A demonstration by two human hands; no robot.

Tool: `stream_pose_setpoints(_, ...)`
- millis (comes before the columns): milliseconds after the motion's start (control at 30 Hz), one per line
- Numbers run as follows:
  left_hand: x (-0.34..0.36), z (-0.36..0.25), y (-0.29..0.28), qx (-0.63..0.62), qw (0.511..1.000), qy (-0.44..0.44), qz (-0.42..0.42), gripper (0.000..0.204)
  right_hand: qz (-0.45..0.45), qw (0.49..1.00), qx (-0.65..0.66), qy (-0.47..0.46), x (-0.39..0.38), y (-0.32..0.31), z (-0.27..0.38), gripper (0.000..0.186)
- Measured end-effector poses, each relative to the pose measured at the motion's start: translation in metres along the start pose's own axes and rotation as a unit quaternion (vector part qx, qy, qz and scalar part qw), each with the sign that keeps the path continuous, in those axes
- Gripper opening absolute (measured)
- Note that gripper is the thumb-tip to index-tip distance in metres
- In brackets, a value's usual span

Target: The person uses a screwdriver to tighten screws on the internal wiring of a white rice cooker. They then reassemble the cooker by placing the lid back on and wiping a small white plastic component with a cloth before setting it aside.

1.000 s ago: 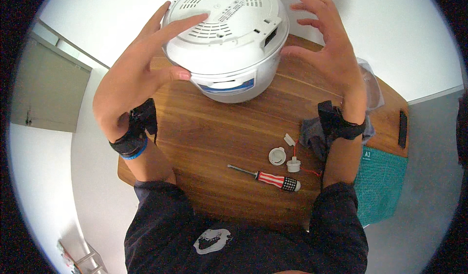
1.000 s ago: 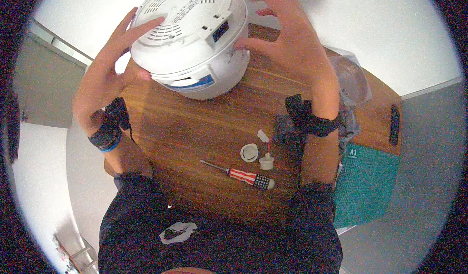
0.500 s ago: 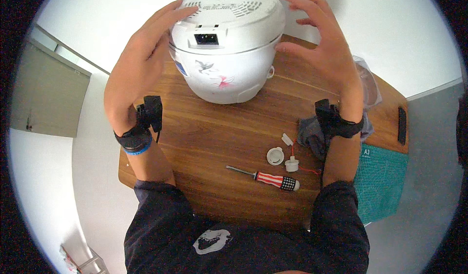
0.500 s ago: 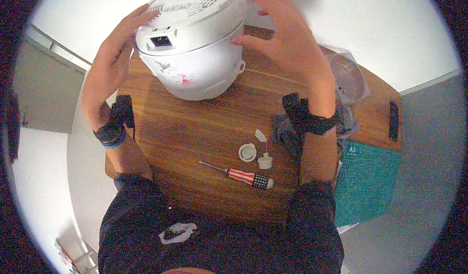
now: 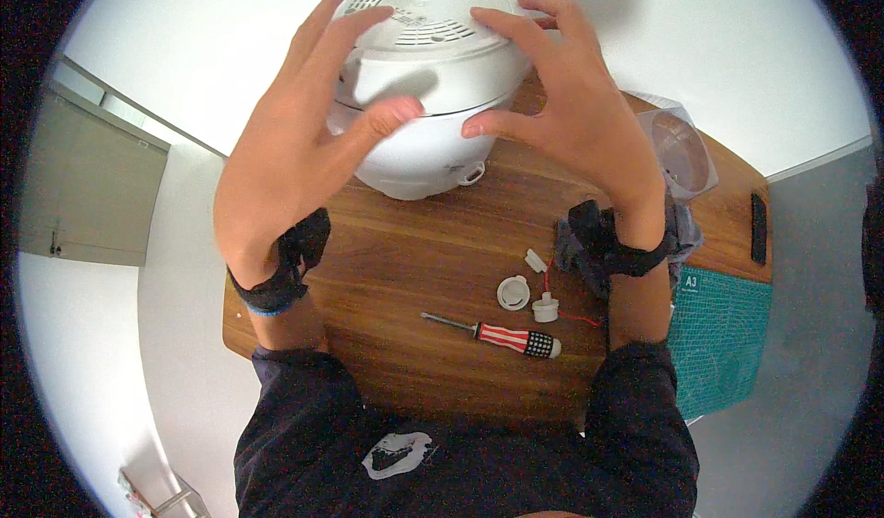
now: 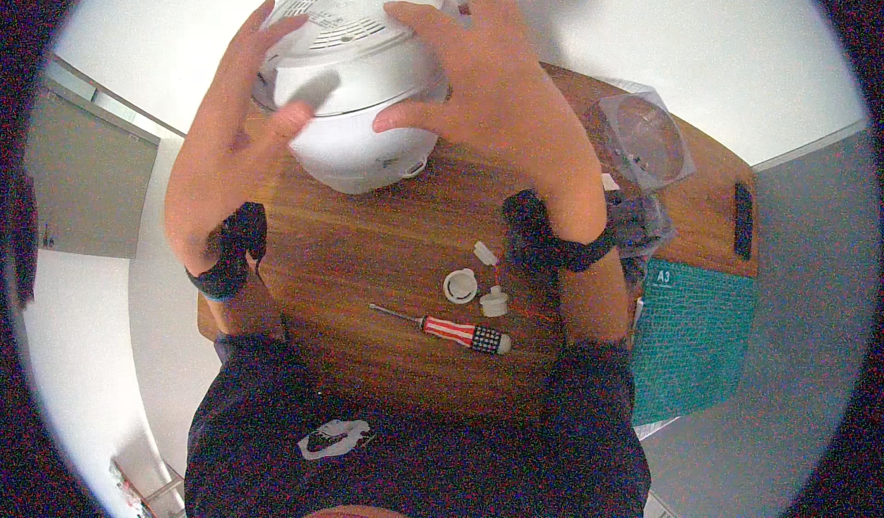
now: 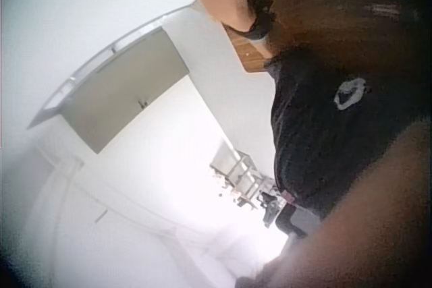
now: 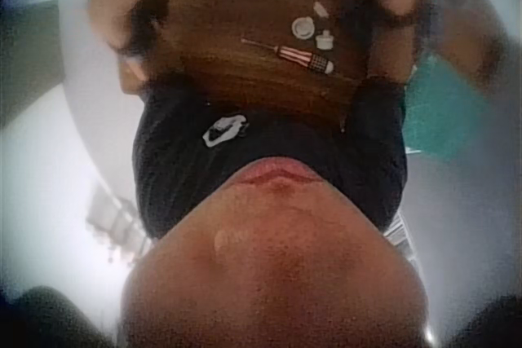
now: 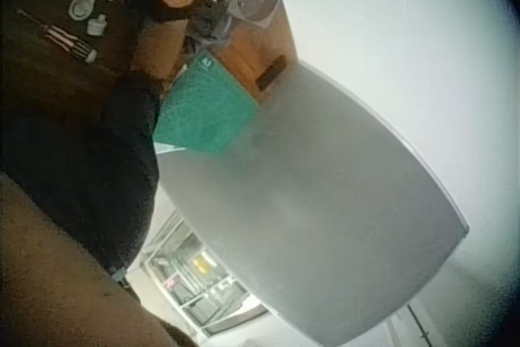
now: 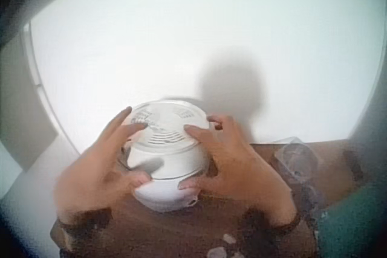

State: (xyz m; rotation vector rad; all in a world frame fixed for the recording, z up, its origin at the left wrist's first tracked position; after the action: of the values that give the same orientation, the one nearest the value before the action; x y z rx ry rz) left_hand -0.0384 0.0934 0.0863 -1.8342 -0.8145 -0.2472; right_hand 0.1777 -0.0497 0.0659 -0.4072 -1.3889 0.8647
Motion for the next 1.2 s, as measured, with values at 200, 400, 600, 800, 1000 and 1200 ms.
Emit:
stream_pose_setpoints(200,0.005,0.035,-0.005,-0.072,0.997,0.014,0.011,0.071,0.012,0.992,0.124,0.032,0.008,-0.002,0.007,0.087)
stream_pose_setpoints(400,0.004,0.059,-0.032,-0.104,0.99,0.006,0.093,0.061,-0.014,0.996,0.075,-0.054,0.01,0.013,-0.009,0.075)
stream_pose_setpoints(600,0.004,0.066,-0.022,-0.135,0.99,0.001,0.048,0.053,0.009,0.985,0.173,-0.005,0.019,0.027,-0.016,0.055)
stream_pose_setpoints(800,0.01,0.071,-0.014,-0.125,0.99,-0.045,0.04,0.064,-0.017,0.99,0.133,-0.046,0.032,0.024,-0.016,0.049)
stream_pose_setpoints(1000,0.016,0.062,-0.004,-0.086,0.996,-0.026,0.005,0.064,-0.041,0.991,0.118,-0.041,0.015,0.032,-0.034,0.048)
stream_pose_setpoints(1200,0.01,0.068,-0.001,-0.111,0.992,-0.053,0.008,0.075,0.054,0.987,0.152,0.011,0.022,0.031,-0.03,0.051)
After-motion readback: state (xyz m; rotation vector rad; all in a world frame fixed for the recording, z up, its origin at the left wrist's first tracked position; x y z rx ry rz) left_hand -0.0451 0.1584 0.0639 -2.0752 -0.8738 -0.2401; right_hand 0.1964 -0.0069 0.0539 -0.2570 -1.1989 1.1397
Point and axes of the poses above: each hand's wrist, its own x-axis towards the middle knuckle, its own y-axis out of the palm, z = x × y, the point moved 3 cm from there along x, towards the middle knuckle, and after that the axes turned 5 degrees about -y, right-handed, at the moved point
